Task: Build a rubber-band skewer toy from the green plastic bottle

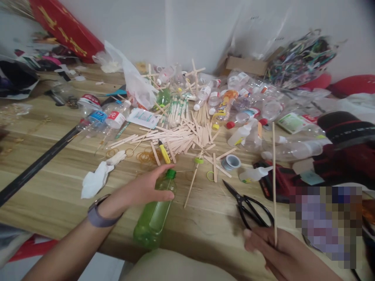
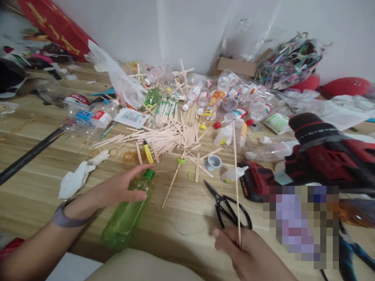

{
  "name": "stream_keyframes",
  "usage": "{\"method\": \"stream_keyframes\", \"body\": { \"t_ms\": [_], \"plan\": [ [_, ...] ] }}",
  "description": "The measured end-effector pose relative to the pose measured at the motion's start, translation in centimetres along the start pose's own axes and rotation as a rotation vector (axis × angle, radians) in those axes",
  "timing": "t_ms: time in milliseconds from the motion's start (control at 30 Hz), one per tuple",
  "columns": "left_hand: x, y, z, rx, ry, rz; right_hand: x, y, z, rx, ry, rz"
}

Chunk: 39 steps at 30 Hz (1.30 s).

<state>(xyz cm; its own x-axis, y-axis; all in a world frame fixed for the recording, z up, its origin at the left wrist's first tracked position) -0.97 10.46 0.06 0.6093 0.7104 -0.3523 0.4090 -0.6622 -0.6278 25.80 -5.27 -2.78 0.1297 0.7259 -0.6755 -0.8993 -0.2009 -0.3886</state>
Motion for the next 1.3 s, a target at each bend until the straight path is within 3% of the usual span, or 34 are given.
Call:
{"method": "stream_keyframes", "body": {
  "t_ms": [267,433,600,667,767,800,867,900,1033,1167,1300],
  "plan": [
    [-0.4,0.2,0.9,-0.016,-0.046,-0.034,2.3,-1.9,4.2,0.038,-0.021,-0.04],
    [-0.4,0.0,0.7,-0.053,-0.093,-0.068,4.0,-1.9,8.4,0.045,-0.082,-0.041],
    [-1.2,-0.3,0.7,-0.07,-0.141,-0.114,6.2,-1.9,10.8,-0.049,-0.195,-0.045],
    [-1.6,-0.3,0.5,-0.089,-0.13,-0.123,6.3,-2.6,11.7,-0.114,-0.28,-0.131],
    [-1.9,-0.3,0.3,-0.087,-0.138,-0.14,4.6,-3.8,14.2,-0.28,-0.494,-0.414],
    [-1.9,-0.3,0.4,-0.083,-0.153,-0.141,4.1,-3.5,14.9,-0.327,-0.545,-0.455],
    [-1.8,-0.3,0.4,-0.083,-0.185,-0.14,4.3,-1.6,15.7,-0.344,-0.557,-0.374],
    [-1.8,-0.2,0.4,-0.087,-0.193,-0.135,5.0,-0.5,15.7,-0.304,-0.513,-0.289],
    [-1.6,-0.1,-0.1,-0.089,-0.173,-0.102,8.4,2.2,16.3,-0.191,-0.413,-0.148],
    [-1.8,-0.2,-0.1,-0.074,-0.172,-0.096,11.5,3.5,15.9,-0.076,-0.305,-0.045],
    [-1.8,-0.2,-0.4,-0.057,-0.136,-0.096,12.3,4.4,15.6,0.02,-0.25,0.008]
  ]
}}
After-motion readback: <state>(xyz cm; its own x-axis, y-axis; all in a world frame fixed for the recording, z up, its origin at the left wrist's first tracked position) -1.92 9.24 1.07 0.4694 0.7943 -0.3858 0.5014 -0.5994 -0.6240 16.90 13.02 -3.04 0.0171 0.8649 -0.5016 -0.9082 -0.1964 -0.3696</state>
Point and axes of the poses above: each hand's wrist, its own x-axis towards the middle knuckle, its own y-axis out of the palm, z = x × y, the point moved 9 cm from there along x, towards the middle knuckle, and after that the axes turned 13 degrees about x, right-handed, at the moved point
